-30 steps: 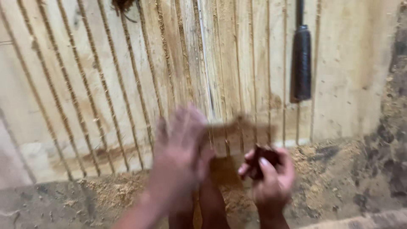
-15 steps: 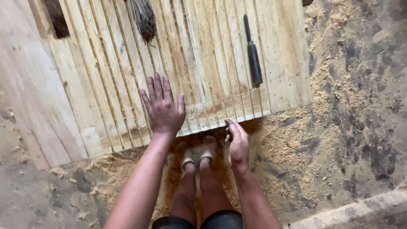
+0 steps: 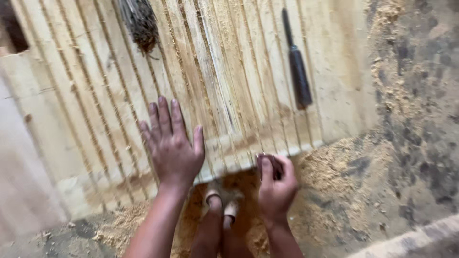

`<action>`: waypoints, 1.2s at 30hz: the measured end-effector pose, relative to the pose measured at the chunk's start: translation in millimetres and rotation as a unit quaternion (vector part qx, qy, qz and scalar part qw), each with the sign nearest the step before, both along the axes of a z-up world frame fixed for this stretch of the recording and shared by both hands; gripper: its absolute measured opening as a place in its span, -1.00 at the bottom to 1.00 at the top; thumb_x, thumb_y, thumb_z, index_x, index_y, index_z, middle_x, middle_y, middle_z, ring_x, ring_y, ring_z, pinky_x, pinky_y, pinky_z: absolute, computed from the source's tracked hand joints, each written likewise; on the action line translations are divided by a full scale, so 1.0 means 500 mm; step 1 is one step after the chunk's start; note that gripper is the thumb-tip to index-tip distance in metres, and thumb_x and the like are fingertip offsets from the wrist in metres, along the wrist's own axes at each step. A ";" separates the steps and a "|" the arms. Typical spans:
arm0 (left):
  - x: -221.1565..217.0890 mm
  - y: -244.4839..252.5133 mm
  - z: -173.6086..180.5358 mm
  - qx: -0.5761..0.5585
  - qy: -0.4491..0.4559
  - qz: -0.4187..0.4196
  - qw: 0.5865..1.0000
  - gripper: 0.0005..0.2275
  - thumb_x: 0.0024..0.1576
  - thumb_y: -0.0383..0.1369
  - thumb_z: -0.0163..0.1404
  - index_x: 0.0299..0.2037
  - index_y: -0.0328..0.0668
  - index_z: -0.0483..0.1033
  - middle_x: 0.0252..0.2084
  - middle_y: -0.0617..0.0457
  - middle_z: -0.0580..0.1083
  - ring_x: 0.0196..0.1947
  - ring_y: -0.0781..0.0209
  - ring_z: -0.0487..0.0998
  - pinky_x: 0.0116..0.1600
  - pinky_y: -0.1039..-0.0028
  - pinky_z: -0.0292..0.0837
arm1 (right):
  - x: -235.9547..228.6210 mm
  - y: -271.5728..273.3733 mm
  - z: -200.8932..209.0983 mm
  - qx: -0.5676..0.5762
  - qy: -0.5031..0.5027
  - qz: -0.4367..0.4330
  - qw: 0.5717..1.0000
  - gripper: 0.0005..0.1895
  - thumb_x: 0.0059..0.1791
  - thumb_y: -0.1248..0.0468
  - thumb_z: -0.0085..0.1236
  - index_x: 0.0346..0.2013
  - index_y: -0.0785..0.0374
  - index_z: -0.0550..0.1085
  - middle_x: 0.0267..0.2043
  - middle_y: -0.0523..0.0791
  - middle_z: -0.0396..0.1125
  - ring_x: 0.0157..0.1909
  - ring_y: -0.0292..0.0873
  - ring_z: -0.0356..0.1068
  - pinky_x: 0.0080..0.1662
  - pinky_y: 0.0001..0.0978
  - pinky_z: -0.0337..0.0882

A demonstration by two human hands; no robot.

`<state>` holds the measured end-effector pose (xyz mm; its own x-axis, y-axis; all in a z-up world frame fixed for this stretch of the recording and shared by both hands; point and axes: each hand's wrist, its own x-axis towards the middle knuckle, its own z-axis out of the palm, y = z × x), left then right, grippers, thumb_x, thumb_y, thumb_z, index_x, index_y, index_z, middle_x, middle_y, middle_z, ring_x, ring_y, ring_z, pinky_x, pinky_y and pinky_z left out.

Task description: The person carves a wooden board using a chisel and a sanding block. They repeatedly scrape and smooth the surface, creating wood shavings and dust.

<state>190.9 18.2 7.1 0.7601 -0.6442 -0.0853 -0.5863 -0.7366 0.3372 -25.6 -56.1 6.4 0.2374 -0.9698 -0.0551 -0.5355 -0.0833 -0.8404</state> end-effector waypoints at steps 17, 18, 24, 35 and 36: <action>0.006 0.010 -0.032 -0.021 0.005 0.010 1.000 -0.37 0.23 -0.04 -0.11 0.45 -0.22 0.18 0.56 -0.15 0.01 0.58 -0.07 -0.13 0.56 -0.07 -0.38 | 0.001 0.018 -0.074 -0.227 0.135 0.102 0.959 -0.84 -0.07 0.38 0.30 -0.30 0.30 0.45 -0.35 -0.08 0.41 -0.24 -0.10 0.40 -0.14 -0.26 0.43; 0.012 0.005 -0.034 -0.016 -0.001 0.006 1.000 -0.37 0.23 -0.03 -0.12 0.45 -0.22 0.16 0.57 -0.15 -0.01 0.58 -0.06 -0.14 0.55 -0.07 -0.39 | 0.023 0.008 -0.075 -0.240 0.124 0.107 0.957 -0.85 -0.07 0.39 0.29 -0.30 0.30 0.44 -0.36 -0.07 0.40 -0.25 -0.11 0.39 -0.13 -0.25 0.41; 0.010 -0.001 -0.002 0.012 -0.017 0.000 1.000 -0.35 0.23 0.00 -0.15 0.47 -0.18 0.04 0.58 -0.10 -0.14 0.58 -0.03 -0.22 0.55 -0.08 -0.42 | 0.218 -0.085 0.022 -0.270 0.144 0.138 0.942 -0.90 -0.01 0.42 0.23 -0.34 0.32 0.44 -0.34 0.00 0.39 -0.22 -0.01 0.38 -0.05 -0.13 0.40; 0.083 -0.040 -0.005 0.038 -0.028 0.025 0.999 -0.27 0.30 0.10 -0.21 0.54 -0.14 -0.17 0.59 -0.20 -0.23 0.59 -0.09 -0.24 0.56 -0.08 -0.41 | 0.161 -0.089 0.031 -0.204 0.168 0.226 0.938 -0.88 0.07 0.33 0.06 -0.29 0.33 0.49 -0.33 0.06 0.40 -0.24 0.10 0.40 -0.15 -0.05 0.40; 0.081 -0.044 -0.009 0.043 -0.026 0.033 0.998 -0.27 0.29 0.11 -0.22 0.55 -0.11 -0.19 0.59 -0.18 -0.25 0.59 -0.09 -0.25 0.56 -0.07 -0.41 | 0.167 -0.098 0.028 -0.223 0.167 0.219 0.935 -0.87 0.07 0.30 0.06 -0.29 0.32 0.49 -0.32 0.05 0.42 -0.25 0.10 0.42 -0.19 -0.05 0.41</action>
<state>231.6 -4.0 2.5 0.8051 -0.5849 -0.0979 -0.5509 -0.7988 0.2417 57.8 -105.1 20.3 0.6597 -0.7272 0.1898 -0.5933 -0.6590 -0.4623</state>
